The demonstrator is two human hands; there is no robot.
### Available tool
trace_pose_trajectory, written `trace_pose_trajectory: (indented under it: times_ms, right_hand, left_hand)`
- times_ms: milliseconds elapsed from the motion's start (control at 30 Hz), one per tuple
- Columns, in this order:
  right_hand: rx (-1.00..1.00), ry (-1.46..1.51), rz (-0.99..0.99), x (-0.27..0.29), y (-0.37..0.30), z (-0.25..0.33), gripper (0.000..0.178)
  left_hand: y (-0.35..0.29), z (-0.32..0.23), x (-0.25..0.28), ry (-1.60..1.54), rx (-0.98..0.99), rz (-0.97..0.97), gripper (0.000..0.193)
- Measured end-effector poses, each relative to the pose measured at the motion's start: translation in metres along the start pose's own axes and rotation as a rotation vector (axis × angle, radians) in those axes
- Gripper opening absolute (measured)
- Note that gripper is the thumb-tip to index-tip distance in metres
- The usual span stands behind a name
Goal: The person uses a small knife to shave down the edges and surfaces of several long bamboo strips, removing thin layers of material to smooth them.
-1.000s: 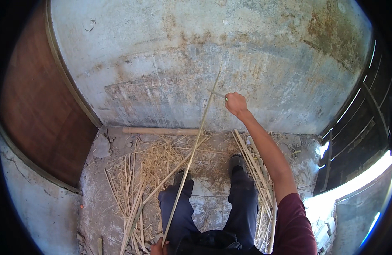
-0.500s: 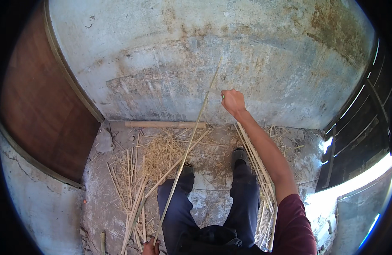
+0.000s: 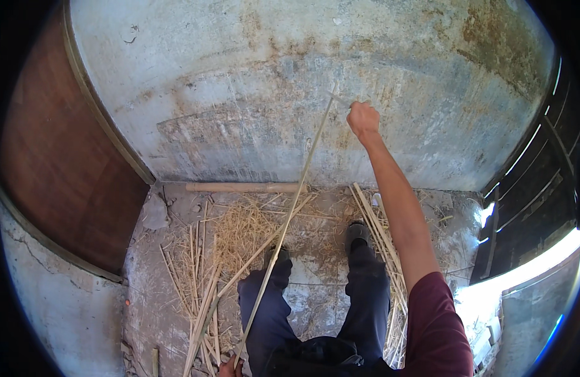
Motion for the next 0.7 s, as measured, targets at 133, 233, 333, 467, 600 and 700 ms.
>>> trace_pose_trajectory:
  times_ms: [133,233,333,467,600,700]
  right_hand:
    - [-0.056,0.045,0.007,0.007,-0.002,-0.003,0.021]
    - [-0.044,0.122,0.075,0.001,-0.027,0.009,0.021]
    - [0.088,0.257,0.156,-0.003,-0.055,0.012,0.021]
    - [0.020,0.686,0.566,-0.013,-0.104,0.002,0.019]
    - [-0.149,0.834,0.469,-0.006,-0.164,0.004,0.023]
    - [-0.334,0.892,0.469,0.000,-0.196,-0.011,0.035]
  left_hand:
    - [0.013,-0.021,0.012,-0.215,-0.037,-0.105,0.034]
    - [-0.006,0.020,-0.027,-0.250,0.256,0.074,0.034]
    - [-0.007,0.015,-0.029,-0.213,0.210,0.093,0.033]
    - [0.005,-0.029,0.013,-0.132,0.034,-0.035,0.030]
    - [0.004,-0.033,0.028,-0.182,-0.017,-0.065,0.029]
    - [0.011,-0.064,0.063,-0.495,0.177,0.155,0.033]
Point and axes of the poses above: each hand's wrist, its own y-axis towards the middle knuckle, its own x-axis out of the back of the hand, z = x × y, the point moved 5 cm from there along y, towards the middle knuckle, and after that the axes turned 10 degrees about y, right-handed, at the moved point
